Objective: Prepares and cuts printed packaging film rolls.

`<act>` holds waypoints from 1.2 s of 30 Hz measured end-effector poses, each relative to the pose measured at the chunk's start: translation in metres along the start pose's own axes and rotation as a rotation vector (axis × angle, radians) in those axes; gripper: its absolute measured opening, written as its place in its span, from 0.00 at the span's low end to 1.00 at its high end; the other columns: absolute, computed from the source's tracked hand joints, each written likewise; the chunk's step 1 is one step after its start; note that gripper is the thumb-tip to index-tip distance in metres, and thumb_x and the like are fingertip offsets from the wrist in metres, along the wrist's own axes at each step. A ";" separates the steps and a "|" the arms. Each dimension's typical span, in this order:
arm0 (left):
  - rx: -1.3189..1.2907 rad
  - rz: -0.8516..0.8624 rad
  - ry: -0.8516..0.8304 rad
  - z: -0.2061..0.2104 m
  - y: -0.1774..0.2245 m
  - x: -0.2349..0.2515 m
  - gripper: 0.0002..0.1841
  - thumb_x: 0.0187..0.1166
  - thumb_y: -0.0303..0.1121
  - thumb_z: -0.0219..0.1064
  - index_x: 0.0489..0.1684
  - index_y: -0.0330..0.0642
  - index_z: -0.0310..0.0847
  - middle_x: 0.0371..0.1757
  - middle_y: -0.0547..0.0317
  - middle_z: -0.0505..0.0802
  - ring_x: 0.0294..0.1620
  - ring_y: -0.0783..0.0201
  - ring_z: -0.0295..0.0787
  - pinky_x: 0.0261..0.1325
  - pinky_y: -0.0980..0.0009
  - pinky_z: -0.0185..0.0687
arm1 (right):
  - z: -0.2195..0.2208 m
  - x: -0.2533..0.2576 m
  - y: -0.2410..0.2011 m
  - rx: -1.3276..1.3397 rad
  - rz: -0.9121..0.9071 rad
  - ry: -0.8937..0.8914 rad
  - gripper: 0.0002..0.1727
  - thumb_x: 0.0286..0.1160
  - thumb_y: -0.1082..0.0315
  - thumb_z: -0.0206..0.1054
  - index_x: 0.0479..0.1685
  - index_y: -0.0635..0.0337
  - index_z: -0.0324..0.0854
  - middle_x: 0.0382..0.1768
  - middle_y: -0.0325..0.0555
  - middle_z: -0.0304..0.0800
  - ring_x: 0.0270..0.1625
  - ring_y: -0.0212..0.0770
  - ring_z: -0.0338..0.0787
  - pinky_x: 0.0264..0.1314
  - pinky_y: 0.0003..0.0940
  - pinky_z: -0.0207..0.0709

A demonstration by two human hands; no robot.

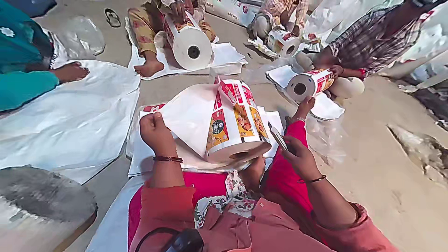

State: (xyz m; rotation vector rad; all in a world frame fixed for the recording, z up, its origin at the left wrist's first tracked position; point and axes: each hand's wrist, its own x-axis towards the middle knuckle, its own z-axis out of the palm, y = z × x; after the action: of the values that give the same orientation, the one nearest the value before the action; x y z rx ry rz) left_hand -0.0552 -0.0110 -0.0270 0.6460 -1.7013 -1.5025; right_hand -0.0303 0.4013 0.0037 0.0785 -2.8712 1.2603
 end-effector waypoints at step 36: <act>0.208 0.195 -0.568 0.038 0.024 -0.075 0.32 0.77 0.32 0.72 0.81 0.33 0.68 0.51 0.38 0.93 0.48 0.43 0.93 0.53 0.42 0.87 | 0.109 0.090 -0.198 0.609 -0.202 -0.356 0.22 0.73 0.78 0.71 0.63 0.66 0.67 0.42 0.53 0.90 0.43 0.46 0.96 0.52 0.44 0.94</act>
State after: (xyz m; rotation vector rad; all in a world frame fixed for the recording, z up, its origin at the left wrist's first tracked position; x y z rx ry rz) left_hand -0.0398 0.0747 -0.0197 0.1427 -2.2957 -1.4636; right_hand -0.1094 0.1834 0.0779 0.6296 -2.5046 2.1983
